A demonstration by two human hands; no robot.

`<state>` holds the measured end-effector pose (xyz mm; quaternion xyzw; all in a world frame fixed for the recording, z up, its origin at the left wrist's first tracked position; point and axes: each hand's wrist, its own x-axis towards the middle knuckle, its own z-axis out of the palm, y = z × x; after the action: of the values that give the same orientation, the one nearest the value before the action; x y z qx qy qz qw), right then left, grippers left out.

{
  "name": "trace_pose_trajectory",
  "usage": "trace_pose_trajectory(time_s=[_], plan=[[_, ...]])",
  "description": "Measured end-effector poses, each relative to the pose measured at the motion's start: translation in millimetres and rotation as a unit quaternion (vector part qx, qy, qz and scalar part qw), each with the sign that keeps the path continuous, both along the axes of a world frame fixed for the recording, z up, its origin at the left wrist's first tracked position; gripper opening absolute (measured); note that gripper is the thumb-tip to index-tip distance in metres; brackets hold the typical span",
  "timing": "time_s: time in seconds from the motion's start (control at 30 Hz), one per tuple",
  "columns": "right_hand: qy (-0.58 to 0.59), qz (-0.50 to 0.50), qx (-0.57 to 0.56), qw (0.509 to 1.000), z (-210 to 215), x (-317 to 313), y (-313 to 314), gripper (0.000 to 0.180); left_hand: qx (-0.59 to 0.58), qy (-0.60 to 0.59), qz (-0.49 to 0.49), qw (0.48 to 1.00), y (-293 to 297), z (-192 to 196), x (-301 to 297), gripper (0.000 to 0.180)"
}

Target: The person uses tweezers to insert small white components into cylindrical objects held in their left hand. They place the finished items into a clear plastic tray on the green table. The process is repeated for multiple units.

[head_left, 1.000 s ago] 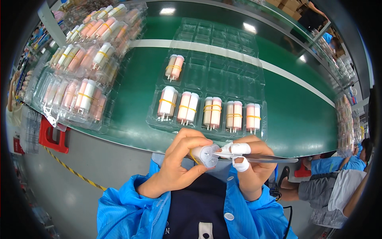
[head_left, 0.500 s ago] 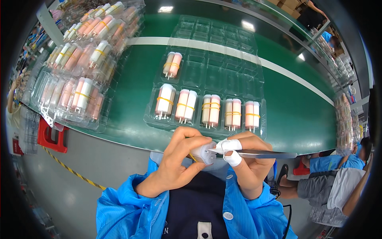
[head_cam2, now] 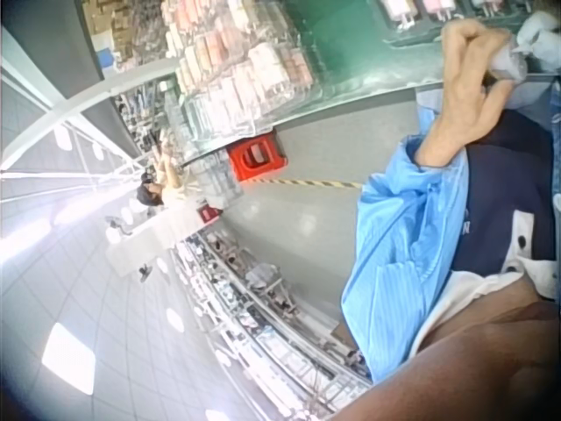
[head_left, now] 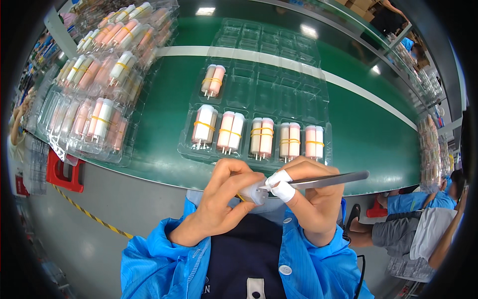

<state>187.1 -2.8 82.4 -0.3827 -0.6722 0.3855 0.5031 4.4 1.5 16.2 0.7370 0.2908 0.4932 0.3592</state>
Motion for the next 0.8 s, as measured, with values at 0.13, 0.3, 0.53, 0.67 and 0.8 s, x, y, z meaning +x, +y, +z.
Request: trace_pose_trajectory(time_s=[0.13, 0.3, 0.53, 0.67, 0.8], plan=[[-0.001, 0.008, -0.018, 1.000, -3, 0, 2, 0.008, -0.010, 0.022, 0.005, 1.000, 1, 0, -1, 0.048], [0.159, -0.050, 0.003, 0.986, -28, -5, -11, 0.016, -0.063, -0.004, -0.001, 0.998, -1, 9, -1, 0.051], [0.153, -0.089, 0.032, 0.984, -29, -8, -20, 0.020, -0.035, -0.042, 0.008, 0.998, -1, 0, 1, 0.054], [0.136, -0.085, 0.038, 0.986, -27, -8, -19, 0.021, -0.044, -0.061, -0.009, 0.997, -2, -2, 0, 0.052], [0.066, -0.070, 0.071, 0.993, -22, -5, -15, 0.022, -0.047, -0.081, 0.012, 0.996, -3, -4, 2, 0.050]])
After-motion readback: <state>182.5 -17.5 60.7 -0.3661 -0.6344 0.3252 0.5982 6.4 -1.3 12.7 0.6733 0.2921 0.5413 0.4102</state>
